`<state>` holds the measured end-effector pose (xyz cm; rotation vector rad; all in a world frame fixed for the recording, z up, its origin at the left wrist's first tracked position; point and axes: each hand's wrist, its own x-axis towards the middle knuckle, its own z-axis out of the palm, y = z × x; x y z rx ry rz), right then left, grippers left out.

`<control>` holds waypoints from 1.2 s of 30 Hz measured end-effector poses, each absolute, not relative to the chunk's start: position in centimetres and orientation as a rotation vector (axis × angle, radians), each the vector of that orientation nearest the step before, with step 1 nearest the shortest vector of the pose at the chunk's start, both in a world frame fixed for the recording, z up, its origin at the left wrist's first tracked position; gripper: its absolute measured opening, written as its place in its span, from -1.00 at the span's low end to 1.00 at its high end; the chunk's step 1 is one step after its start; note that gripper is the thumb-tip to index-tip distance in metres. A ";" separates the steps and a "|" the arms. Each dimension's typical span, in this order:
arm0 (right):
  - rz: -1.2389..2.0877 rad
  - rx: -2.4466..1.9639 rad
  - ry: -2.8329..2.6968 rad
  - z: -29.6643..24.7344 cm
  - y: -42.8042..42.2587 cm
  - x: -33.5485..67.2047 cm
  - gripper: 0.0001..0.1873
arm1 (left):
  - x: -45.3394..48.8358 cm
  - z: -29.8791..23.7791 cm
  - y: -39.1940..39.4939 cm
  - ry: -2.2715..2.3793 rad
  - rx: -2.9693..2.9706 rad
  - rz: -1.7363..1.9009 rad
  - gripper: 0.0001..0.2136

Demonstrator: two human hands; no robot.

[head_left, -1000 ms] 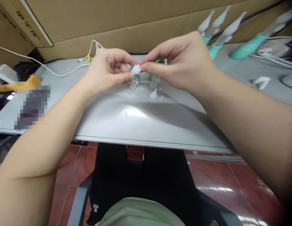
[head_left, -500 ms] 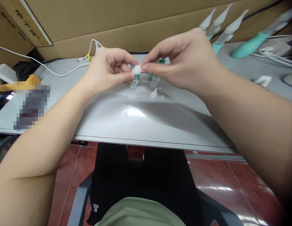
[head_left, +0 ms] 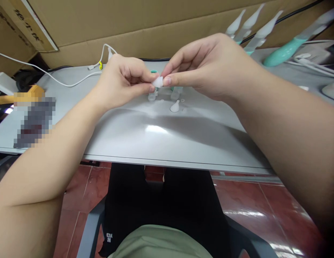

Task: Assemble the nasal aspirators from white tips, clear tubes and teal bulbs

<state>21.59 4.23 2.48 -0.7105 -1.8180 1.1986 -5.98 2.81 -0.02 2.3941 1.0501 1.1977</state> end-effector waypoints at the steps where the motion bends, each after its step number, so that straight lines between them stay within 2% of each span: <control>1: 1.179 -0.710 -1.838 2.5 4.2 21.7 -0.72 | -6.0 0.1 2.8 1.044 2.408 1.186 -0.78; 6: 1.161 -0.709 -1.868 2.8 3.8 22.0 -0.80 | -6.0 0.4 2.4 1.033 2.444 1.161 -0.84; 13: 1.150 -0.742 -1.900 2.6 4.2 22.0 -0.77 | -5.7 0.1 2.1 1.002 2.434 1.164 -0.90; 20: 1.095 -0.723 -1.893 3.0 3.5 21.4 -0.80 | -7.1 0.0 3.8 0.889 2.473 1.114 -0.67; 22: 0.983 -0.718 -1.934 3.3 3.5 21.4 -0.77 | -7.3 0.6 3.8 0.819 2.468 1.172 -0.66; 24: 0.787 -0.693 -2.024 3.3 4.0 21.6 -0.67 | -7.2 1.4 3.1 0.831 2.426 1.226 -0.75; 27: 0.427 -0.659 -2.229 2.6 5.7 22.3 -0.56 | -6.7 2.6 1.5 0.916 2.371 1.057 -0.90; 30: 0.155 -0.688 -2.380 1.7 6.9 22.8 -0.58 | -6.3 3.0 0.7 0.961 2.330 0.835 -0.87; 36: 0.160 -0.753 -2.551 1.3 5.6 22.7 -0.66 | -6.4 2.6 0.9 1.009 2.341 0.639 -0.91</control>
